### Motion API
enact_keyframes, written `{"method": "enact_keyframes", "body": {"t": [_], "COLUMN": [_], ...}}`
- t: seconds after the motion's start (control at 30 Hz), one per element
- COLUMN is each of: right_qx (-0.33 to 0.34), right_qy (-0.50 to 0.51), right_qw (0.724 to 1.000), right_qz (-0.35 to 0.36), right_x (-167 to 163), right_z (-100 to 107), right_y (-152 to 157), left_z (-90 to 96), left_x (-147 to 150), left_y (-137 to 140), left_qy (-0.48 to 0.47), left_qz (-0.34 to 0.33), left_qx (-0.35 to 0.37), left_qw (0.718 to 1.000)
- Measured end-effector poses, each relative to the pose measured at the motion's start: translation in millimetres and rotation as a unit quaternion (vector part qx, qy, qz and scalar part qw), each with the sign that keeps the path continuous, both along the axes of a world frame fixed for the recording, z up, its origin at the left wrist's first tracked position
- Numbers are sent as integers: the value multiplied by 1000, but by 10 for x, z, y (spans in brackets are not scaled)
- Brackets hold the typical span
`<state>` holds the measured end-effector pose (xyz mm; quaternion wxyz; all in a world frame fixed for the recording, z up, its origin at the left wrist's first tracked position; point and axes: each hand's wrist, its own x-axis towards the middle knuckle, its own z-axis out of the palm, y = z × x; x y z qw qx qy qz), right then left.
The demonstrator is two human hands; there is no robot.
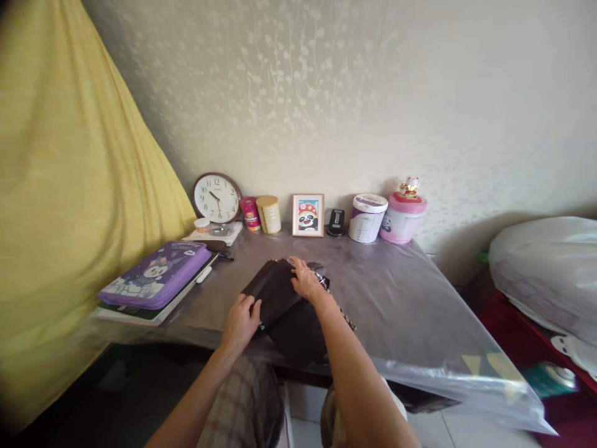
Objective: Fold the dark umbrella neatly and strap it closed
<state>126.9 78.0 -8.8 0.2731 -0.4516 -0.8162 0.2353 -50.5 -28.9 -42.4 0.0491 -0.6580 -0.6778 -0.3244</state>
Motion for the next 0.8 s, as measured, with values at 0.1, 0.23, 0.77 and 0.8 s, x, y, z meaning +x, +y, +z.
{"method": "enact_keyframes", "body": {"t": [0.1,0.23,0.77,0.8], "right_qx": [8,12,29,14], "right_qy": [-54,-102,-98,-117], "right_qw": [998,995,991,988], "right_qz": [0,-1,81,101], "right_x": [2,-7,320,361], "right_z": [23,23,471,510], "right_y": [-13,-32,-527,-639], "left_z": [17,80,10,2], "left_x": [6,25,96,91], "left_y": [3,-33,-116,-109], "left_qy": [-25,-72,-10,-13], "left_qz": [5,26,-165,-164], "left_qx": [-25,-16,-7,-6], "left_qw": [999,997,986,986]}}
